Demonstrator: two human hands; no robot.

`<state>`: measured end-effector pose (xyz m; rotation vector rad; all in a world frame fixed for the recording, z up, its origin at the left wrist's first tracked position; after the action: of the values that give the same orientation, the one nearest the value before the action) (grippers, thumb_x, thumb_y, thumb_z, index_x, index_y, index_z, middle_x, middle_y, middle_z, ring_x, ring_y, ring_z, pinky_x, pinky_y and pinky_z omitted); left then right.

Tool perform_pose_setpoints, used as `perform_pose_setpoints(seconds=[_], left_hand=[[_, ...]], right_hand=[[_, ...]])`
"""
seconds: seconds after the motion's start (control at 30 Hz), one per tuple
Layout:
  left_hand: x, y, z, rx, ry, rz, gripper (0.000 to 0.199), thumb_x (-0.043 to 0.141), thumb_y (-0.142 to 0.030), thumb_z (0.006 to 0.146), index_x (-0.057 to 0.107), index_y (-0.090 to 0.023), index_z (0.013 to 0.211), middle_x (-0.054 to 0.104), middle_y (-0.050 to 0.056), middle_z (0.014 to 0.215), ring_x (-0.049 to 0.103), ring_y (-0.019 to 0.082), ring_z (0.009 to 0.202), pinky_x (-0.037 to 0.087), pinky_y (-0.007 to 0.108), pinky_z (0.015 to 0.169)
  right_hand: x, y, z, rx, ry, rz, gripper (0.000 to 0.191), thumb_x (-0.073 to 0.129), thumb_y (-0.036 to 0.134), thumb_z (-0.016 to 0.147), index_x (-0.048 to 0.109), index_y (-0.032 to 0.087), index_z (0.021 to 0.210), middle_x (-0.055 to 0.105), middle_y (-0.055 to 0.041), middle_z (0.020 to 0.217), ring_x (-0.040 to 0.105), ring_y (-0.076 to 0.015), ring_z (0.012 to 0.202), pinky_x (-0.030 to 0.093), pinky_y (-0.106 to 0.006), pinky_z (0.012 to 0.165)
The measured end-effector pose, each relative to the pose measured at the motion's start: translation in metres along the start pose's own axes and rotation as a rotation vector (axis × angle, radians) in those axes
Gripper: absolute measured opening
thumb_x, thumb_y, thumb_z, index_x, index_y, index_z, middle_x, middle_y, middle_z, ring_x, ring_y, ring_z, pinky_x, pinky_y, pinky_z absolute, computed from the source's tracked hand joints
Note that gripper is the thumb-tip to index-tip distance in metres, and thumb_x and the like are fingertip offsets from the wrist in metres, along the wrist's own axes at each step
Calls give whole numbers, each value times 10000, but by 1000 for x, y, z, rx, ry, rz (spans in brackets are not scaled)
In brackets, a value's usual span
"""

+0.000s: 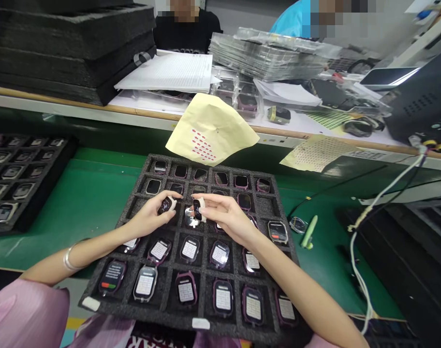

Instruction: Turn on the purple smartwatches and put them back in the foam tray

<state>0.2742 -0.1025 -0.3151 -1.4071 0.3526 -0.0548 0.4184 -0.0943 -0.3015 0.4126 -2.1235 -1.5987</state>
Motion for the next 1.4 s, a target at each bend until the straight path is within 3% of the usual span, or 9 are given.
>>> perform_pose_setpoints(seconds=[0.3, 0.67, 0.93, 1.4], left_hand=[[-3, -1, 1, 16, -6, -6, 373, 552, -134, 785, 539, -193, 1153, 596, 69, 1153, 545, 217, 1080, 415, 340, 962], [3, 7, 1, -59, 18, -63, 411, 559, -219, 823, 484, -198, 1227, 570, 1, 832, 540, 136, 667, 465, 276, 707], [9, 11, -2, -124, 86, -68, 330, 522, -166, 804, 500, -178, 1133, 519, -40, 758, 449, 74, 530, 409, 222, 566], [1, 13, 4, -127, 16, -145, 308, 545, -141, 777, 510, -169, 1081, 488, -59, 682, 480, 88, 527, 409, 228, 569]], right_hand=[[0, 7, -2, -46, 0, -2, 331, 745, 256, 778, 696, 224, 1104, 739, -59, 999, 686, -215, 943, 469, -367, 936], [2, 6, -2, -37, 14, -15, 338, 730, 264, 796, 687, 219, 1128, 734, -62, 995, 680, -214, 939, 483, -347, 893], [0, 0, -2, -24, -7, -34, 352, 735, 295, 786, 687, 208, 1124, 735, -69, 974, 676, -231, 943, 465, -377, 910], [-5, -1, -1, 0, -27, -57, 358, 732, 297, 783, 682, 196, 1122, 735, -75, 956, 679, -227, 926, 449, -371, 918]])
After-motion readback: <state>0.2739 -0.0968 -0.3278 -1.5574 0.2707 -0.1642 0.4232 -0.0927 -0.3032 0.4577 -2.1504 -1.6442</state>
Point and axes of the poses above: each hand's wrist, its own z-axis towards the middle knuckle, its own x-axis out of the palm, y = z × x, the point moved 10 cm from there along z, towards the middle knuckle
